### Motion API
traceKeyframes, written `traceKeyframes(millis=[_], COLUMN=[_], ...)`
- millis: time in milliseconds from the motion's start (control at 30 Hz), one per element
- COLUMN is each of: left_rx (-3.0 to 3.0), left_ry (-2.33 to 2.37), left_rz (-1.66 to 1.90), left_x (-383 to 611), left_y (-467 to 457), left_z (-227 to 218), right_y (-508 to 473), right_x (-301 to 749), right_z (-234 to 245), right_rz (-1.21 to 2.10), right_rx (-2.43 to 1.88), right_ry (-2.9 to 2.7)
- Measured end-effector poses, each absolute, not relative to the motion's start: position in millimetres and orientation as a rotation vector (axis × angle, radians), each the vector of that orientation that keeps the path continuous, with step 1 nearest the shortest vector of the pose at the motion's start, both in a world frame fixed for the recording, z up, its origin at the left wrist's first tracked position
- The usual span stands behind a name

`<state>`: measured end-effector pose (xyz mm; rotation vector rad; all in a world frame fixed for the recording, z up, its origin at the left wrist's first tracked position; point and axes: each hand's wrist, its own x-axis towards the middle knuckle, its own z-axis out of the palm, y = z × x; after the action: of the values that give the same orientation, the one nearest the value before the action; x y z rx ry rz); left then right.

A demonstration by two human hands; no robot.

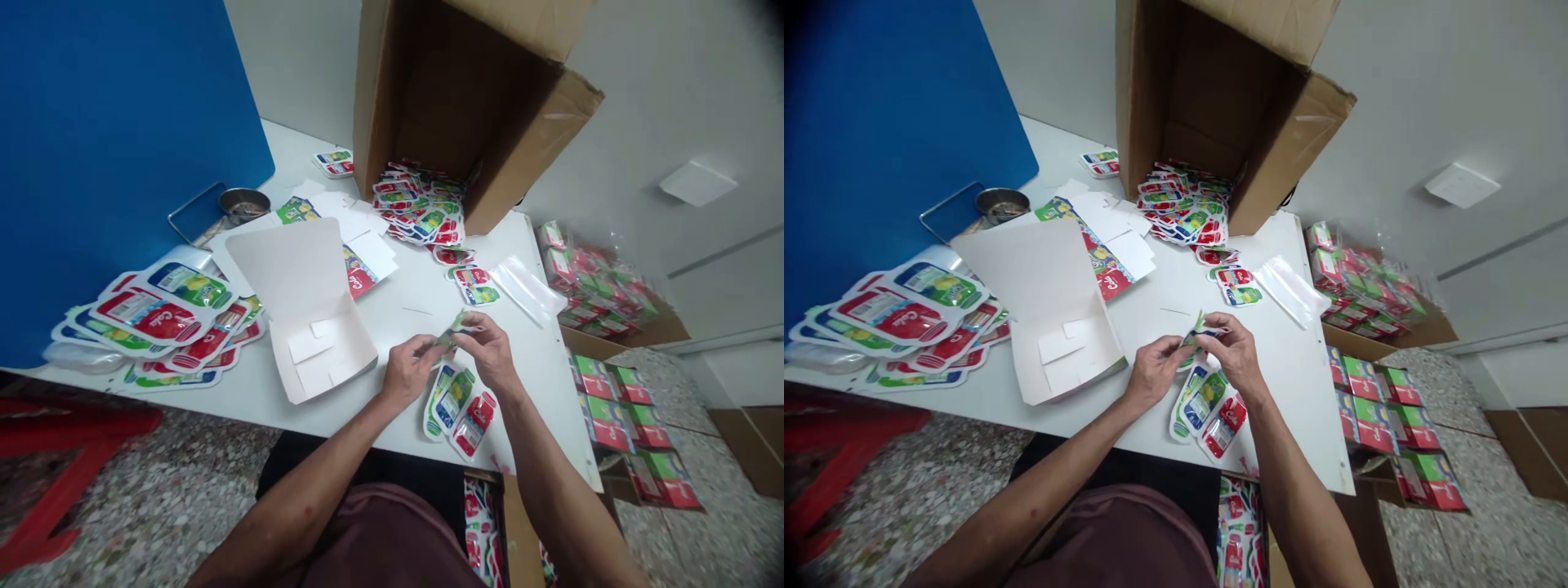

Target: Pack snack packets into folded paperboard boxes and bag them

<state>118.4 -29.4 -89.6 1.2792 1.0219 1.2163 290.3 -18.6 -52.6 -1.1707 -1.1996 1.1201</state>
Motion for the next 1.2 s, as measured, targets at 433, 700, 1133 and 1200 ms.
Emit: traceKeyframes(millis=[433,700,1133,1200], left_rx=[1.001,0.944,1.050,1.026], left_ry=[0.962,0.802,0.730,0.783], left_rz=[1.272,1.184,1.073,1.114], left_x=[116.3,117.3,109.7,110.8], left_y=[-25.2,-15.5,-34.9,-35.5], left_z=[-77.7,-67.2,-72.6,-77.1], right_y=[-10.3,-5.7,-30.6,-33.0], right_x=[278.4,282.8,311.0,308.0], right_z=[-45.5,-32.7,-45.9,-46.5], right_rz=[0.934,1.259,1.521,1.396], right_rx=[-1.296,-1.118,-1.035,-1.154], right_ry=[-1.125,-1.096,-1.047,-1.035])
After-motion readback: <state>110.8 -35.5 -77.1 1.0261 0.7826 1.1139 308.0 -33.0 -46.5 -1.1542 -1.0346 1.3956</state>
